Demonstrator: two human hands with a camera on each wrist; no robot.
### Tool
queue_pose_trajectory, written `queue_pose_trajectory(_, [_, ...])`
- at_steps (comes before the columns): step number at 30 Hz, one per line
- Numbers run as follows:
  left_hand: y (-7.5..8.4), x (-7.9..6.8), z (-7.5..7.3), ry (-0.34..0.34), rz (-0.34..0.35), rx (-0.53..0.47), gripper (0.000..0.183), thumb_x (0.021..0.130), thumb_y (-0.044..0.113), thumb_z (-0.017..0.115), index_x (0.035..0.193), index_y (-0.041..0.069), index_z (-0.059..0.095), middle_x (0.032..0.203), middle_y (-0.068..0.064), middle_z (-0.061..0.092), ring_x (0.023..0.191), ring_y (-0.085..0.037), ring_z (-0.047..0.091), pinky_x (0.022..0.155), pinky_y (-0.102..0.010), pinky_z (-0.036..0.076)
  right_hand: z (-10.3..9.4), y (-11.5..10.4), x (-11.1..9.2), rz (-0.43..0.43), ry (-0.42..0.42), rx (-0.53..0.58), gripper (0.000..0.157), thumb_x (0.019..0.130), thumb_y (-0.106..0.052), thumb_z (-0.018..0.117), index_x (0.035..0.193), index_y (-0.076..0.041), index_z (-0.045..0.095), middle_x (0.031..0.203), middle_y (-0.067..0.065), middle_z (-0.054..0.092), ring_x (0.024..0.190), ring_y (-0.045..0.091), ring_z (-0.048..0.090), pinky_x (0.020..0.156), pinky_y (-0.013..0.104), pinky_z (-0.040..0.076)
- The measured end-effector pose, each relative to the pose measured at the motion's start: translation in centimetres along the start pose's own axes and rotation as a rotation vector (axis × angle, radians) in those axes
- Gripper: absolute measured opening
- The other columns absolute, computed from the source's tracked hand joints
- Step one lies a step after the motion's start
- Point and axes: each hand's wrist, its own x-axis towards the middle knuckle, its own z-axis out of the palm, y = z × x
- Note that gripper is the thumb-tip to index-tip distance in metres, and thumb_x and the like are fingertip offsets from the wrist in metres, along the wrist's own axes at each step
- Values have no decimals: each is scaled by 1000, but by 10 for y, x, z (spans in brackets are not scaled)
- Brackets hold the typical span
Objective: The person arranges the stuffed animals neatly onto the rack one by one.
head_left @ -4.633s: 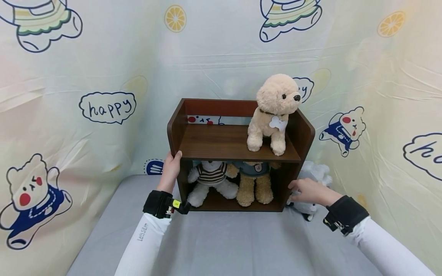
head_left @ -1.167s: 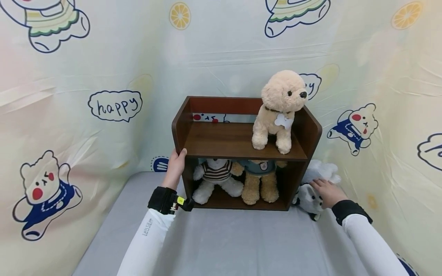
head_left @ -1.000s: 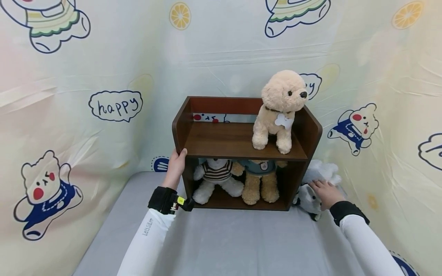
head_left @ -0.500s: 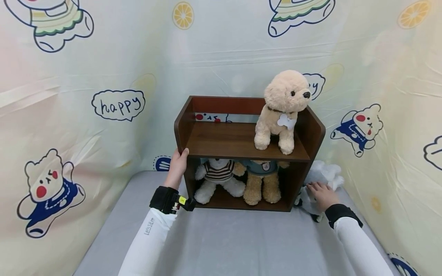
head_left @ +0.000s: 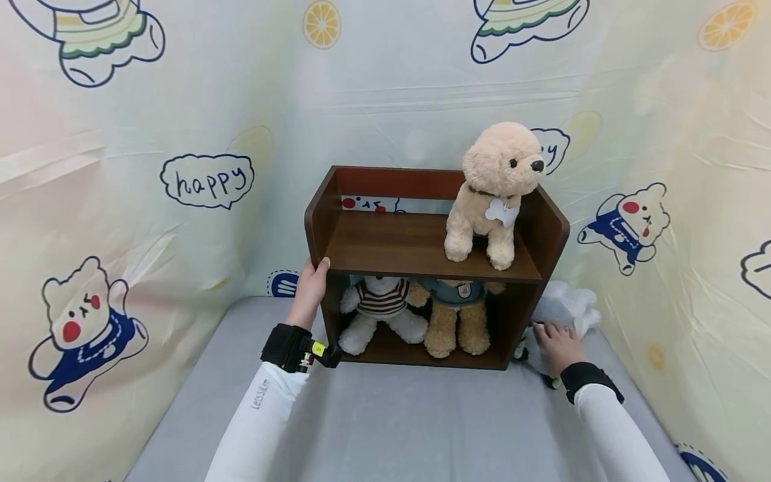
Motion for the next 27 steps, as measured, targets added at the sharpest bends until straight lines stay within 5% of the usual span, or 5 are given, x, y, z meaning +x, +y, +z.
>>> queue_pose_trajectory(4, [0,0,0,-1,1,-3,52,99,28,31,143,3,18,148,-16,20,134,-28,19,107,-51,14,10,2,-2,5,57,-12,60,65,4,73,120,4,51,111,28,51,103,46,46,86,59,34])
queue_pose_trajectory(15, [-1,-1,2,14,-7,4,51,99,30,32,143,6,20,147,-14,24,133,-28,22,107,-50,17,30,2,-9,53,109,-77,65,56,5,77,116,-5,53,107,29,46,98,48,44,76,61,37])
queue_pose_trajectory(27, [0,-2,2,14,-10,12,52,99,30,32,143,6,18,147,-14,24,133,-29,23,107,-51,17,21,1,-16,156,83,68,71,53,-13,85,115,-2,54,111,29,45,100,50,41,67,65,38])
